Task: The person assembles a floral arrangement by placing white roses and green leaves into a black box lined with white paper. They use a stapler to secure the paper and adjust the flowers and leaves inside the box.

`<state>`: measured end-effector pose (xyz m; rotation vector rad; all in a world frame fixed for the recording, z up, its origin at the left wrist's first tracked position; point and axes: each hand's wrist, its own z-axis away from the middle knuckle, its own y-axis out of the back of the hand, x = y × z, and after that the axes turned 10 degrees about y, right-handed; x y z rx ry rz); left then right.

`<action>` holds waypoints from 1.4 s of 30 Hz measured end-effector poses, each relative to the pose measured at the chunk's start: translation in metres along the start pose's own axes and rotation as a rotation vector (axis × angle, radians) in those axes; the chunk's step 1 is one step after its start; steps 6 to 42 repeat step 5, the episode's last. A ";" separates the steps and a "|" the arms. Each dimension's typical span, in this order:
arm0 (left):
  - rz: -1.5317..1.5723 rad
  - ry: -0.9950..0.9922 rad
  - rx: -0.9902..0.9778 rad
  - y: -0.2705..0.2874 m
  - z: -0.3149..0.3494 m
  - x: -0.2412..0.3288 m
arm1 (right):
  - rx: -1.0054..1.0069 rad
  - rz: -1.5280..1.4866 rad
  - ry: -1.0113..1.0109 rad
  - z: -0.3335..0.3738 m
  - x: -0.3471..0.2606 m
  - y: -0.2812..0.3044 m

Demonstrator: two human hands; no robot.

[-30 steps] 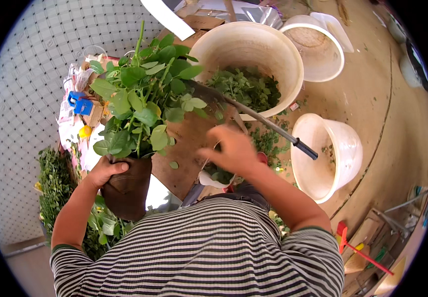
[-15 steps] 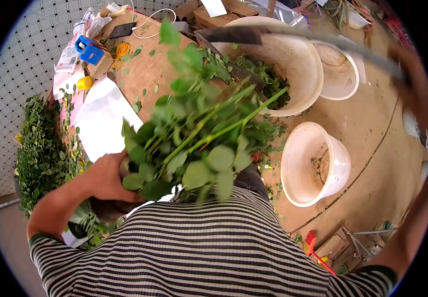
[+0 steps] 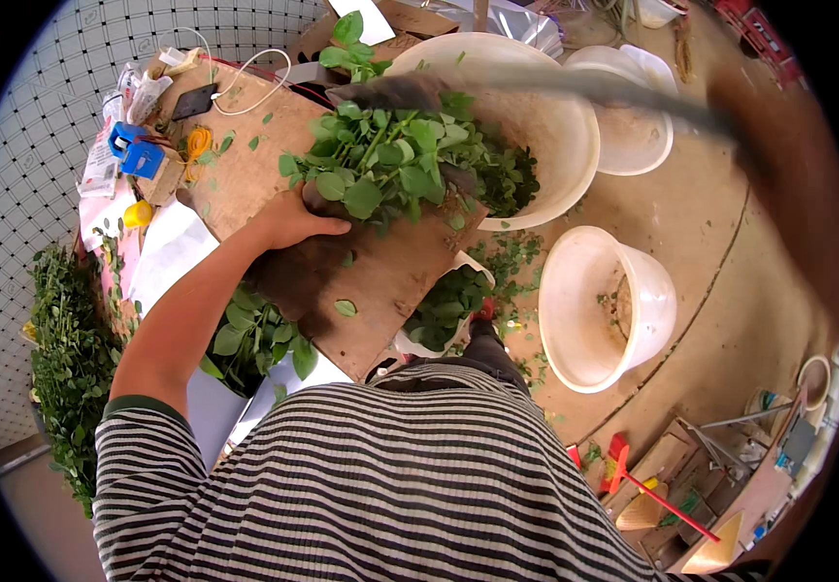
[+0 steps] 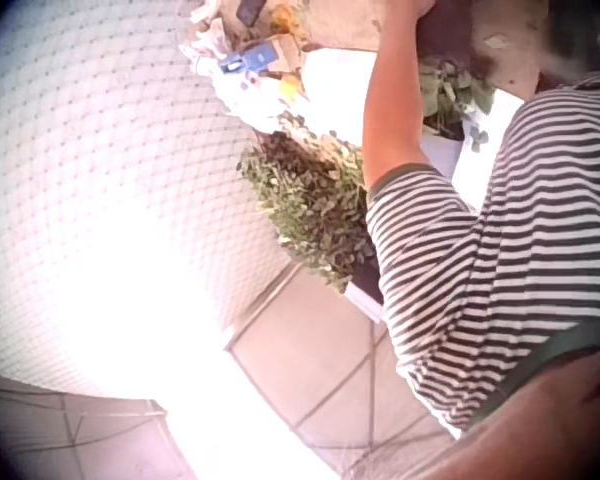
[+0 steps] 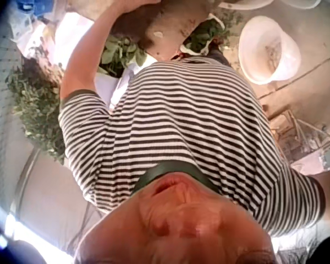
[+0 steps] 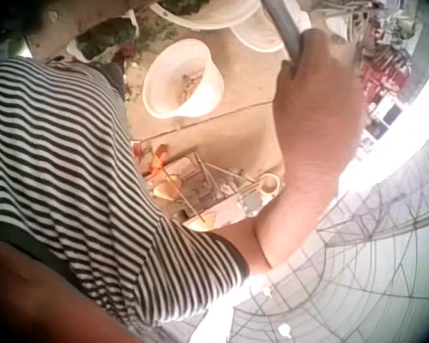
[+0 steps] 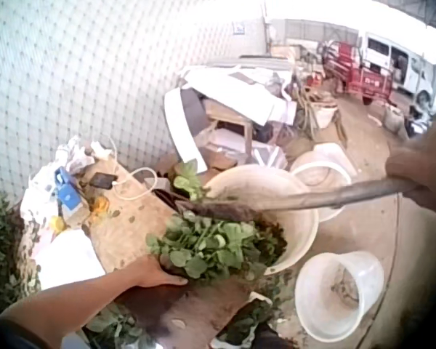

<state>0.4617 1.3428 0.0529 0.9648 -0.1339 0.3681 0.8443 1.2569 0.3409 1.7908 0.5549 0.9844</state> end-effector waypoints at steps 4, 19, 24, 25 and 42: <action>-0.020 0.079 -0.076 -0.002 0.006 -0.013 | -0.523 -0.587 -0.524 0.114 0.003 -0.177; -0.010 0.069 -0.096 -0.010 0.000 -0.008 | -0.562 -0.629 -0.603 0.122 -0.012 -0.192; -0.010 0.069 -0.096 -0.010 0.000 -0.008 | -0.562 -0.629 -0.603 0.122 -0.012 -0.192; -0.010 0.069 -0.096 -0.010 0.000 -0.008 | -0.562 -0.629 -0.603 0.122 -0.012 -0.192; -0.010 0.069 -0.096 -0.010 0.000 -0.008 | -0.562 -0.629 -0.603 0.122 -0.012 -0.192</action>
